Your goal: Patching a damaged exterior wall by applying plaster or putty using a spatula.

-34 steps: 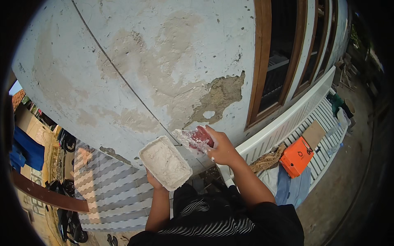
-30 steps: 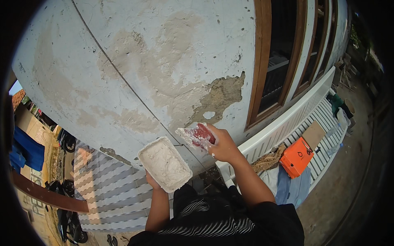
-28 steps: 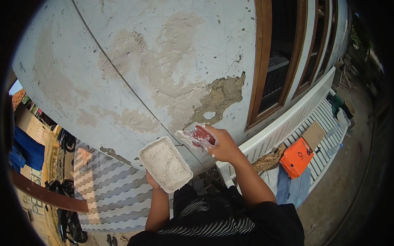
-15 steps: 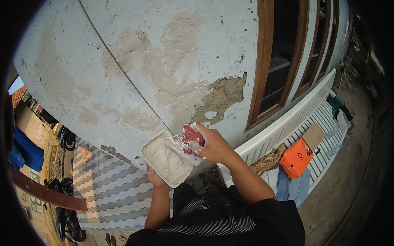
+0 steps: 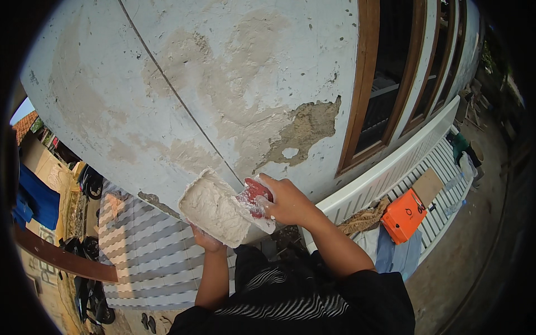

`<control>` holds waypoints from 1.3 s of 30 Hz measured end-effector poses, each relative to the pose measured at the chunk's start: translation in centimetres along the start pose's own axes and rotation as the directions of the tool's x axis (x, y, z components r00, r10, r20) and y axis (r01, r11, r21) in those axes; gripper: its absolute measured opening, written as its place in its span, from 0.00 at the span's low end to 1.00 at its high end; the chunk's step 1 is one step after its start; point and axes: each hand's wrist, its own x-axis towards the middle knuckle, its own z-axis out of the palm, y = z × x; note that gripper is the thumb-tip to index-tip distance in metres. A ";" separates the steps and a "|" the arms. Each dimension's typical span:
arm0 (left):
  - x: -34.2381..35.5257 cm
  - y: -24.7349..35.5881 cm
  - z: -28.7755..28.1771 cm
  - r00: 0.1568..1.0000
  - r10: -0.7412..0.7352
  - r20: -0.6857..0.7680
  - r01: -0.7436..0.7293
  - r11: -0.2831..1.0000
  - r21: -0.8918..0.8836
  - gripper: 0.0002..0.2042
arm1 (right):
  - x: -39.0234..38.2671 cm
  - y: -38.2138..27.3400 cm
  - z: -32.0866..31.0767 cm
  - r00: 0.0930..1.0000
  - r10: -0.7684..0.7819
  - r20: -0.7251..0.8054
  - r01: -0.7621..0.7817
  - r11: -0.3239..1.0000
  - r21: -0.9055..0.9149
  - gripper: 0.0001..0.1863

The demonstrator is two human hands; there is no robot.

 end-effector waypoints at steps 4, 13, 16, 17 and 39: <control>0.4 -0.8 -0.1 0.995 -0.006 -0.100 -0.005 0.994 -0.108 0.32 | -0.1 0.2 0.8 0.996 -0.089 -0.018 0.089 0.996 0.007 0.19; -0.2 -1.1 0.7 0.994 -0.095 -0.049 0.083 0.975 -0.205 0.33 | 2.1 -1.1 1.2 0.980 -0.146 -0.138 0.152 0.988 0.032 0.24; -0.1 -0.9 0.8 0.993 -0.116 -0.004 0.113 0.973 -0.200 0.33 | 2.7 -1.4 1.3 0.989 -0.138 -0.055 0.142 0.986 0.091 0.26; 0.0 -0.7 0.8 0.994 -0.113 -0.004 0.110 0.974 -0.199 0.33 | 2.9 -1.2 1.5 0.989 -0.140 -0.054 0.145 0.985 0.091 0.26; 0.0 -0.6 -0.7 0.969 -0.245 0.011 0.242 0.947 -0.212 0.32 | 2.5 -0.8 2.8 0.942 -0.286 0.175 0.284 0.958 0.041 0.25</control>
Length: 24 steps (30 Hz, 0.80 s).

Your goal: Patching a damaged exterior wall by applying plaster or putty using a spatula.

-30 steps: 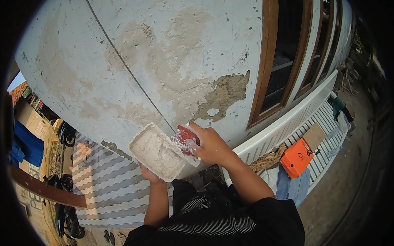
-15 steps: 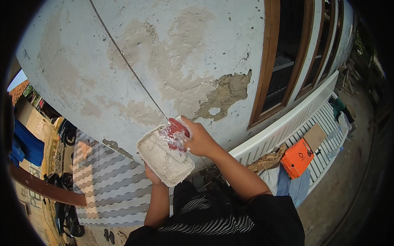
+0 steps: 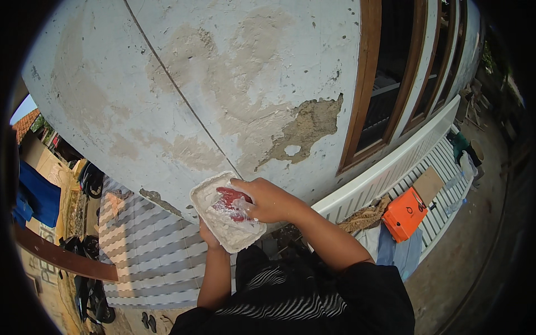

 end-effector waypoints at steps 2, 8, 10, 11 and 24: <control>-0.1 0.4 0.1 1.000 0.016 -0.026 -0.016 1.000 0.017 0.32 | -0.1 -0.5 -1.3 0.999 0.027 -0.037 -0.027 0.999 -0.019 0.26; -0.2 0.5 1.9 0.999 0.022 -0.046 -0.025 0.999 -0.047 0.31 | 0.9 1.0 -2.9 0.985 0.042 -0.168 -0.073 0.981 -0.180 0.26; -0.3 0.7 1.9 0.997 -0.020 -0.070 0.017 0.999 -0.036 0.31 | 1.4 0.0 -3.0 0.989 0.071 -0.127 -0.093 0.980 -0.174 0.26; -0.2 0.9 2.0 0.997 -0.020 -0.071 0.017 0.999 -0.036 0.31 | 1.7 -0.3 -3.1 0.991 0.099 -0.087 -0.113 0.979 -0.170 0.26; -0.5 1.2 0.7 1.000 -0.019 -0.015 0.019 0.999 -0.027 0.31 | 2.1 -0.2 -2.3 0.982 0.100 0.160 -0.091 0.994 -0.063 0.28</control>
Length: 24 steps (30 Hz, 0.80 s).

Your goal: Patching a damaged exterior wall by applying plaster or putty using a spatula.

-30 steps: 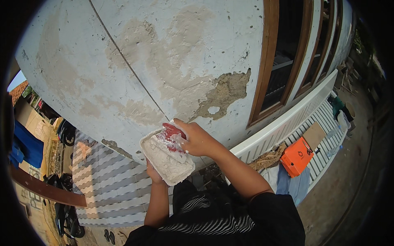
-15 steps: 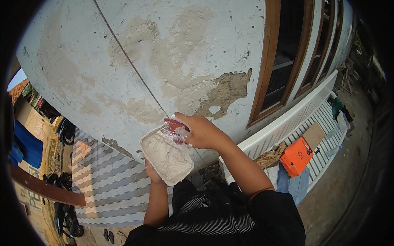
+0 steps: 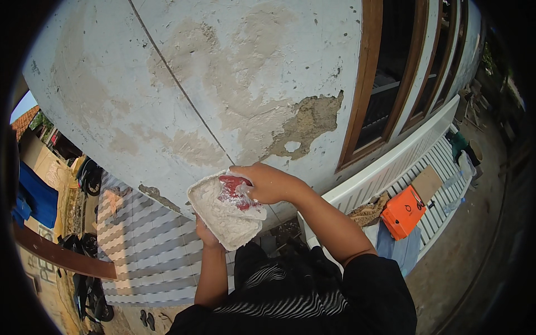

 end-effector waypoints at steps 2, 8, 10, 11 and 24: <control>0.1 -0.1 -0.2 1.000 -0.007 0.017 0.006 1.000 0.022 0.31 | -0.4 -0.1 0.4 1.000 0.000 -0.004 0.000 1.000 -0.002 0.30; -0.2 -0.1 -0.5 0.996 0.039 -0.075 -0.036 0.998 0.045 0.32 | -0.5 -1.0 -1.7 0.993 0.100 -0.061 -0.102 0.994 -0.042 0.26; -0.2 0.1 -0.3 0.998 0.022 -0.064 -0.022 1.000 0.000 0.32 | -0.6 -0.1 -1.6 0.995 0.073 -0.073 -0.078 0.994 -0.070 0.26; -0.1 0.1 -0.1 0.998 0.018 -0.062 -0.018 1.000 -0.002 0.32 | -0.6 0.6 -1.4 0.996 0.042 -0.081 -0.050 0.994 -0.097 0.27; -0.1 -0.4 -1.0 0.992 -0.015 -0.128 0.020 0.999 0.038 0.31 | -0.4 0.5 -0.2 0.999 0.025 0.036 -0.016 0.971 -0.240 0.26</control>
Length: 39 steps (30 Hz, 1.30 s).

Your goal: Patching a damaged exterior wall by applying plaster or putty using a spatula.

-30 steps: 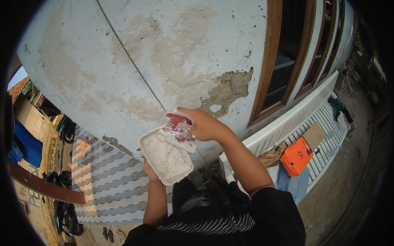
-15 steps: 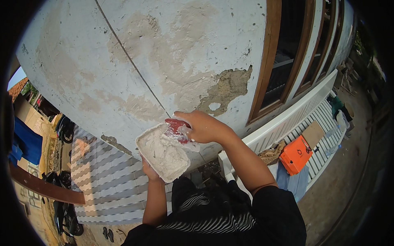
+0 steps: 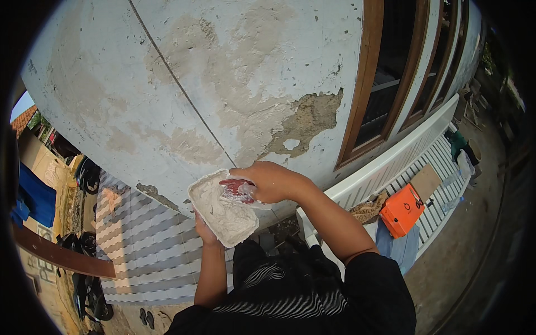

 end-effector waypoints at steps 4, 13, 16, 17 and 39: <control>0.0 0.4 -0.2 0.999 0.032 0.001 -0.032 0.999 -0.005 0.31 | -0.2 0.3 -0.2 0.998 -0.014 -0.068 0.010 0.998 -0.069 0.23; 0.1 0.2 0.9 0.995 -0.072 0.061 0.073 0.997 -0.018 0.31 | 1.9 -2.5 -1.3 0.995 -0.104 -0.011 0.097 0.959 -0.265 0.22; -0.3 0.1 0.8 0.993 -0.048 0.111 0.054 0.997 -0.046 0.32 | 2.5 -3.5 -1.0 0.989 -0.134 0.055 0.144 0.931 -0.335 0.25; -0.4 0.1 0.8 0.993 -0.051 0.110 0.056 0.998 -0.043 0.32 | 2.6 -3.6 -1.5 0.990 -0.134 0.053 0.144 0.932 -0.332 0.25; -1.1 0.5 0.9 0.994 -0.054 0.090 0.061 0.996 -0.070 0.31 | 5.3 -5.2 -4.6 0.979 -0.176 0.102 0.199 0.927 -0.319 0.31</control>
